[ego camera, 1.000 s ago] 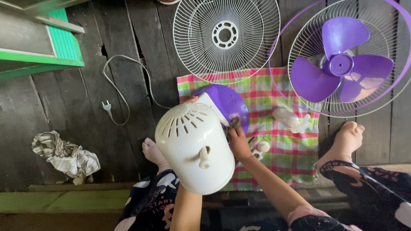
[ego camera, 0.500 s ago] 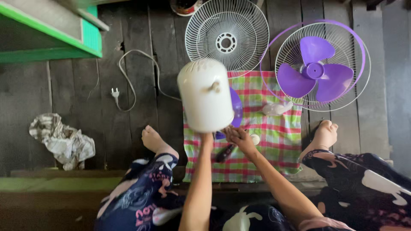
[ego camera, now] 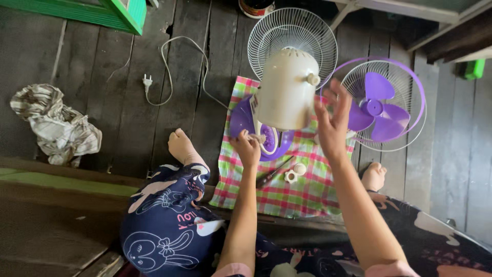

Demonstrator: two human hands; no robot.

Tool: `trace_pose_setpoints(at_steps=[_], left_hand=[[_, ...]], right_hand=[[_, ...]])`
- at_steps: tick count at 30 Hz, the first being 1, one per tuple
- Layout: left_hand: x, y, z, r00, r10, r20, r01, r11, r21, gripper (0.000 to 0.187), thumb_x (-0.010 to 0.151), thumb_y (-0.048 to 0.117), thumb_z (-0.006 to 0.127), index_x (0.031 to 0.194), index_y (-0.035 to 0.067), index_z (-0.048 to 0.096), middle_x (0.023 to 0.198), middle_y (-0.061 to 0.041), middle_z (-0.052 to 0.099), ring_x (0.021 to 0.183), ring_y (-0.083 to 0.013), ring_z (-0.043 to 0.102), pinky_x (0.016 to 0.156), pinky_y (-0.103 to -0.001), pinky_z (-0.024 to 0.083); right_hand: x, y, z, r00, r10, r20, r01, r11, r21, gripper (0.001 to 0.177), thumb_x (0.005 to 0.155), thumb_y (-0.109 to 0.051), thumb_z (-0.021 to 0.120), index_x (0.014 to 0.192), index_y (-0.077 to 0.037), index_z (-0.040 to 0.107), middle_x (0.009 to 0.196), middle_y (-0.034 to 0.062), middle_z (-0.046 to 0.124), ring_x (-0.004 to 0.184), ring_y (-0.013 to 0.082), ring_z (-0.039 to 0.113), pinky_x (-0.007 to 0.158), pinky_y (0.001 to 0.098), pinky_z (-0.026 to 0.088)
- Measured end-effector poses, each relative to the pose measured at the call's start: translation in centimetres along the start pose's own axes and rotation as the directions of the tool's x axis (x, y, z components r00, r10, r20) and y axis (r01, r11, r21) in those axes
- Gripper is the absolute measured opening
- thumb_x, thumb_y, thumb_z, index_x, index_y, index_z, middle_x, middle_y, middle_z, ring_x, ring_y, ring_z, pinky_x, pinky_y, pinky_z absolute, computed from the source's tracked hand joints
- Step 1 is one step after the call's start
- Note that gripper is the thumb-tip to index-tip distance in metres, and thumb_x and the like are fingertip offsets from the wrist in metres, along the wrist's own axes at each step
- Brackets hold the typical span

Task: The person disassembles a purple and white table fan by removing the front grille, fan blades, and motor housing. They then use a cloth to wipe the exterior surfaces of the motor housing and base. The disassembled parts are placed on a checkered cloth on the floor.

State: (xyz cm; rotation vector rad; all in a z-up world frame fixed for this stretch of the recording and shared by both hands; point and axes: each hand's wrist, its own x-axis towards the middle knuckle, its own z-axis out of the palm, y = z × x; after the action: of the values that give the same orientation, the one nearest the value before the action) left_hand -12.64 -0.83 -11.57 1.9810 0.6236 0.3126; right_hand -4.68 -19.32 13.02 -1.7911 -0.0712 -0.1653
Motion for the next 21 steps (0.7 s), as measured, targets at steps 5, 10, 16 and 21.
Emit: trace_pose_setpoints(at_steps=[5,10,16,21], left_hand=[[0.9,2.4,1.3,0.974,0.208,0.089,-0.211,0.977,0.027,0.049,0.089,-0.005,0.06,0.137,0.002,0.054,0.13,-0.029,0.048,0.124,-0.0449,0.054,0.104,-0.049,0.047],[-0.9,-1.8,7.0,0.773,0.417,0.477,-0.571,0.785,0.239,0.029,0.097,0.013,0.058,0.123,0.004,0.064,0.138,-0.014,0.055,0.141,-0.0429,0.042,0.116,-0.051,0.038],[-4.2,-6.4,6.3,0.552,0.47,0.689,-0.794,0.548,0.263,0.036,0.095,0.012,0.058,0.128,0.006,0.069,0.149,-0.002,0.054,0.147,-0.0304,0.037,0.124,-0.047,0.031],[-3.9,-6.3,4.7,0.514,0.526,0.677,-0.844,0.45,0.291,0.046,0.094,0.017,0.056,0.139,0.014,0.065,0.154,0.002,0.049,0.15,-0.0233,0.033,0.124,-0.046,0.028]], right_hand=[[2.9,-8.6,5.3,0.947,-0.254,0.198,0.32,0.814,-0.484,0.096,0.082,-0.031,0.092,0.159,-0.013,0.037,0.164,0.0236,0.018,0.152,0.042,0.033,0.122,0.0529,0.045],[3.5,-9.2,6.6,0.97,-0.158,0.185,0.239,0.769,-0.593,0.11,0.068,-0.033,0.098,0.156,-0.015,0.036,0.166,0.0244,0.012,0.152,0.0502,0.031,0.117,0.0532,0.047],[3.2,-8.6,6.0,0.979,-0.098,0.177,0.187,0.774,-0.605,0.11,0.071,-0.031,0.096,0.159,-0.017,0.032,0.169,0.025,0.013,0.154,0.0488,0.031,0.12,0.0539,0.046],[2.9,-8.2,5.9,0.973,-0.144,0.182,0.225,0.777,-0.588,0.109,0.075,-0.032,0.095,0.162,-0.018,0.031,0.171,0.0254,0.012,0.158,0.0475,0.029,0.123,0.0545,0.045]])
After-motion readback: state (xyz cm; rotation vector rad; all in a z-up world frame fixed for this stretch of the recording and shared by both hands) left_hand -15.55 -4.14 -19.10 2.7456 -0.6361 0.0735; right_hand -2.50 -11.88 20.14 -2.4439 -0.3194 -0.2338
